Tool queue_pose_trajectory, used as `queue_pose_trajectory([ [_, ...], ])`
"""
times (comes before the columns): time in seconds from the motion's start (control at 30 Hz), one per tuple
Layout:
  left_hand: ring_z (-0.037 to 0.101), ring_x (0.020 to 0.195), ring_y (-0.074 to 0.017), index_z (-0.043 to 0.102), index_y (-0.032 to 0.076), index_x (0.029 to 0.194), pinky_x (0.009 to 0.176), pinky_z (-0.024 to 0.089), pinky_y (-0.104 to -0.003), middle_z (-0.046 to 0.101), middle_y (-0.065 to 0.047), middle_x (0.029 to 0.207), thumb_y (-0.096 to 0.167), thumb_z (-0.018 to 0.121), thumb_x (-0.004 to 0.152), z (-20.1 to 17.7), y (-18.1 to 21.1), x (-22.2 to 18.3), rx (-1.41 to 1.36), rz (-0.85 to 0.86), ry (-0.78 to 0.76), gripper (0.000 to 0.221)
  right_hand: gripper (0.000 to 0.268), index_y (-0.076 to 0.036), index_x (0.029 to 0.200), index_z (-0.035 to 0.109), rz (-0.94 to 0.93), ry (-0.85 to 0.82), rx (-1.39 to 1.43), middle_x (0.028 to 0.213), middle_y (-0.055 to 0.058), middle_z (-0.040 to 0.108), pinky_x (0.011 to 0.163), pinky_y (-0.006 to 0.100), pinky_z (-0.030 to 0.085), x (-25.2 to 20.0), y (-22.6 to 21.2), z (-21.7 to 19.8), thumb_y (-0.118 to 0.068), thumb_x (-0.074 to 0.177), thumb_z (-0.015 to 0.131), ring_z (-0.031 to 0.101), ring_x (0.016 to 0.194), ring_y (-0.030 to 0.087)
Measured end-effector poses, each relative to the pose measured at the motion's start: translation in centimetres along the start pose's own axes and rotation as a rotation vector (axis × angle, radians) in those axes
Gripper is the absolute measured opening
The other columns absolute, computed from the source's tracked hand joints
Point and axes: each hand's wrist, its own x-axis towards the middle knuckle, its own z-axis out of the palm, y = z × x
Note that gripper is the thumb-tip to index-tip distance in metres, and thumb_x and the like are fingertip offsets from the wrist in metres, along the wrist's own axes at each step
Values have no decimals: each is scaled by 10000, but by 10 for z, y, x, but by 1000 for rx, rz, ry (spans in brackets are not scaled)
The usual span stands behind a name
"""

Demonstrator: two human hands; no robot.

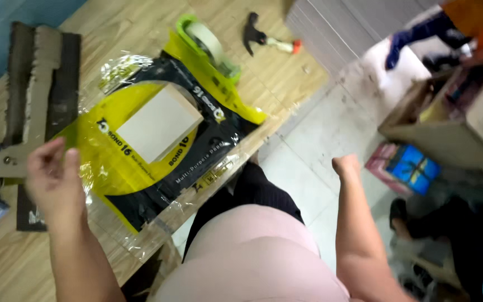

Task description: The person places a small stack of rectangular white cards inside a yellow and black plastic bag, then seals the bag using adhesive tape.

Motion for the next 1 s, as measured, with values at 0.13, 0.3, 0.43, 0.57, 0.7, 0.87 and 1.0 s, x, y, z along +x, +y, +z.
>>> queue_pose_trajectory([
  [0.13,574,1024,-143,619,63,1318,912,478,-288,637,-93,1205,76,654,1106,2,-14,1,-22,54,52,215,368,26,802,765,1,-259,-248,697,189,756,608,387,590,131,127,145,-180,886,473,744,640,303],
  [0.3,560,1296,-311,572,39,1289,1098,440,-434,607,-179,1261,-15,703,1048,19,-31,0,-232,155,27,279,411,-114,642,759,-286,-247,-160,583,120,711,593,424,542,81,91,184,-402,898,616,755,618,320],
  [0.43,592,1226,-328,612,36,1191,1104,412,-429,606,-167,1154,34,742,1000,39,-32,1,-198,227,142,231,216,-68,994,693,-712,357,112,857,217,732,795,576,525,-95,-61,81,-267,975,611,700,879,467],
  [0.57,588,1225,-406,610,42,1186,1089,426,-491,611,-181,1175,118,778,940,48,-1,-15,-46,86,150,307,194,-66,1076,637,-1403,713,390,969,144,580,855,484,481,-235,-160,-7,-83,908,732,606,938,389],
  [0.7,558,1263,-440,582,46,1221,1099,437,-508,569,-220,1266,176,795,925,64,2,-37,24,96,164,387,530,-51,1296,570,-1525,755,345,1253,177,450,1044,563,388,-263,-213,-37,-261,890,839,446,1234,428],
  [0.87,532,1290,-424,564,68,1218,1114,417,-504,547,-211,1296,167,764,972,64,-15,-54,26,148,95,333,669,26,1385,531,-1307,545,240,1116,259,612,927,606,444,-216,-220,-32,-159,823,845,605,1050,471],
  [1.0,508,1331,-441,532,75,1227,1104,455,-503,487,-202,1374,136,746,1008,70,-23,-54,-43,-21,69,312,467,-14,1243,644,-1315,445,238,947,186,687,868,529,523,-185,-192,-21,-187,836,796,696,908,434],
])
